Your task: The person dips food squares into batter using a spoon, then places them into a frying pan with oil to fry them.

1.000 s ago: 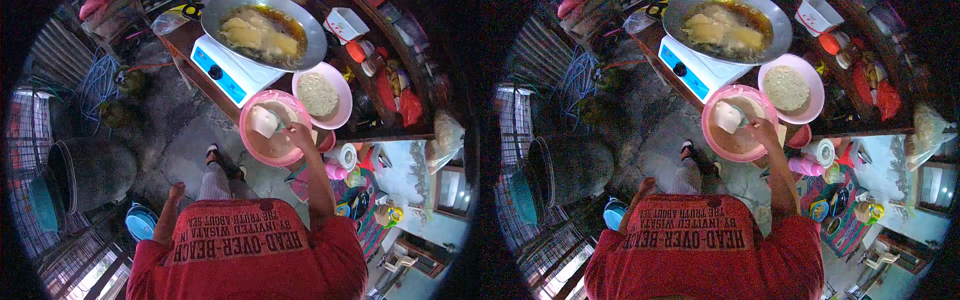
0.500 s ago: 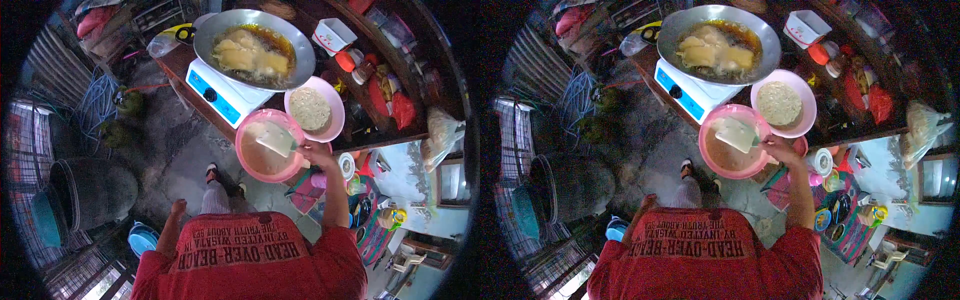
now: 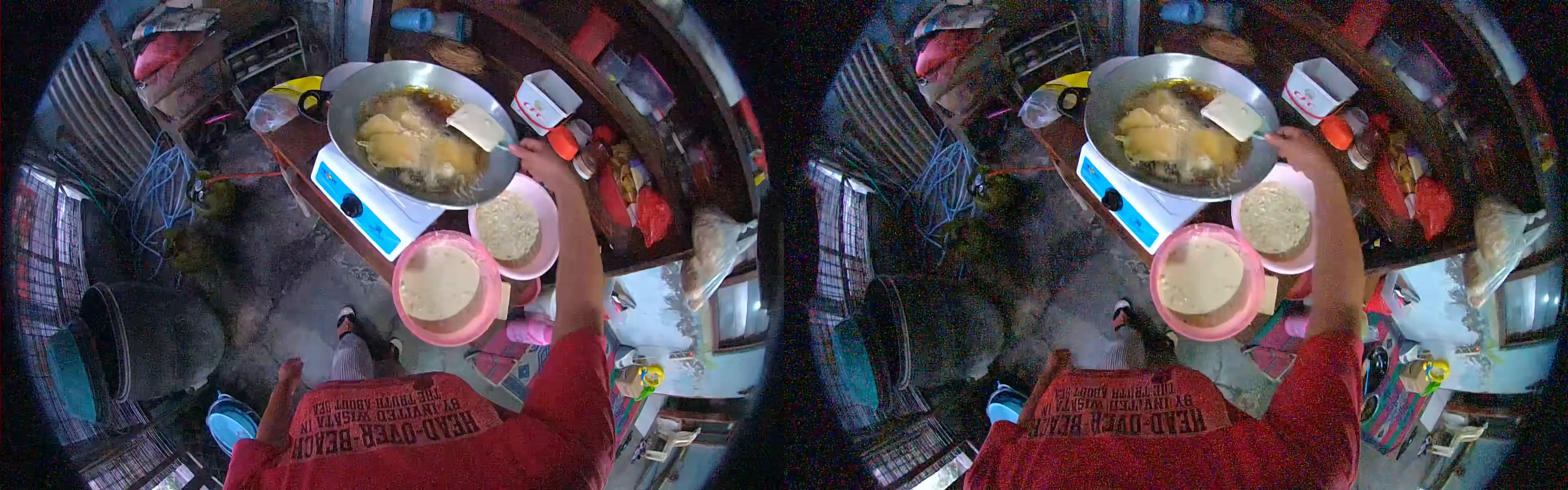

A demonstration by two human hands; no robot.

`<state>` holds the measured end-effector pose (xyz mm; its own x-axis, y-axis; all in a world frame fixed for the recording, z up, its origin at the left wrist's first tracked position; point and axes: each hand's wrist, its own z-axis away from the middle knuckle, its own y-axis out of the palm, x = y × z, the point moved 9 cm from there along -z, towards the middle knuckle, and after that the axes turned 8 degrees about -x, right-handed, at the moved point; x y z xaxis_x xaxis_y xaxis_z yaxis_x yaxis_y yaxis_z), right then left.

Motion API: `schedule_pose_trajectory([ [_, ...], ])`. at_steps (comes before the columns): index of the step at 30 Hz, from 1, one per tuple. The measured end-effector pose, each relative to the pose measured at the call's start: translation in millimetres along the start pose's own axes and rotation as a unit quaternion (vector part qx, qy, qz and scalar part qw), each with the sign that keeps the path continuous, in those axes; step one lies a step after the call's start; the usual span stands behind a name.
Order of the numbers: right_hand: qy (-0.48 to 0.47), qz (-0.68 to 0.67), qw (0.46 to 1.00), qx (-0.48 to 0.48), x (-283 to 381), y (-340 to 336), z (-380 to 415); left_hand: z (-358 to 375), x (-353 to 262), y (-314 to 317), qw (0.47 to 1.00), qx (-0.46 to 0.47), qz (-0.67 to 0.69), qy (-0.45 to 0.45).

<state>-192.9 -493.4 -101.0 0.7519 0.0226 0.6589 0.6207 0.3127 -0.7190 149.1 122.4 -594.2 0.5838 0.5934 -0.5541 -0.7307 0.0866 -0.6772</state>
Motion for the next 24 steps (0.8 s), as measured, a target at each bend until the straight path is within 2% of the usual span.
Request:
schedule_pose_trajectory([
  [1,-0.003,-0.001,1.000,-0.001,1,9,-18,-1,30,13,0.994,-0.036,0.065,-0.075],
  [2,-0.068,0.043,0.996,-0.047,8,13,-39,-3,51,17,0.978,-0.071,0.130,-0.148],
  [3,-0.132,0.086,0.983,-0.093,16,17,-55,-7,50,13,0.978,-0.074,0.131,-0.147],
  [4,-0.135,0.086,0.983,-0.095,15,28,-73,-8,34,15,0.996,-0.005,-0.075,-0.046],
  [5,-0.181,0.197,0.954,-0.133,22,35,-86,-1,23,22,0.957,0.066,-0.277,0.057],
  [6,-0.225,0.304,0.910,-0.170,32,42,-91,5,15,11,0.957,0.064,-0.277,0.056],
  [7,-0.226,0.304,0.910,-0.170,42,47,-86,13,-5,-9,0.963,0.029,-0.256,0.075],
  [9,-0.102,0.309,0.921,-0.216,56,38,-61,22,-35,-32,0.968,-0.005,-0.234,0.092],
  [11,-0.114,0.336,0.908,-0.222,66,36,-53,31,-22,-33,0.984,0.077,-0.131,-0.089],
  [12,-0.120,0.329,0.906,-0.237,64,30,-53,34,-22,-33,0.984,0.078,-0.132,-0.089],
  [13,-0.125,0.322,0.904,-0.252,59,20,-54,32,-24,-35,0.994,0.023,-0.108,-0.025],
  [14,-0.179,0.322,0.892,-0.261,54,15,-56,31,-28,-36,0.995,-0.031,-0.083,0.041],
  [15,-0.176,0.323,0.892,-0.262,40,6,-62,26,-30,-34,0.995,-0.029,-0.084,0.043],
  [17,-0.117,0.085,0.974,-0.173,2,-1,-72,8,-39,-40,0.999,-0.043,0.021,-0.002],
  [18,-0.036,-0.044,0.994,-0.090,12,-1,-29,0,-43,-43,0.996,-0.047,0.072,-0.028],
  [19,-0.016,-0.119,0.991,-0.059,6,-3,-12,-2,-46,-44,0.990,-0.049,0.122,-0.056],
  [21,-0.026,-0.155,0.988,0.012,11,-8,42,14,-37,-36,0.969,-0.046,0.212,-0.119],
  [22,-0.007,-0.157,0.987,0.013,0,-8,68,-4,40,14,0.971,-0.030,0.203,-0.126],
  [23,-0.022,-0.122,0.992,0.028,-5,-4,95,-24,56,59,0.769,0.076,0.593,-0.227],
  [24,-0.040,-0.088,0.994,0.042,-9,0,120,-19,58,59,0.771,0.085,0.585,-0.236],
])
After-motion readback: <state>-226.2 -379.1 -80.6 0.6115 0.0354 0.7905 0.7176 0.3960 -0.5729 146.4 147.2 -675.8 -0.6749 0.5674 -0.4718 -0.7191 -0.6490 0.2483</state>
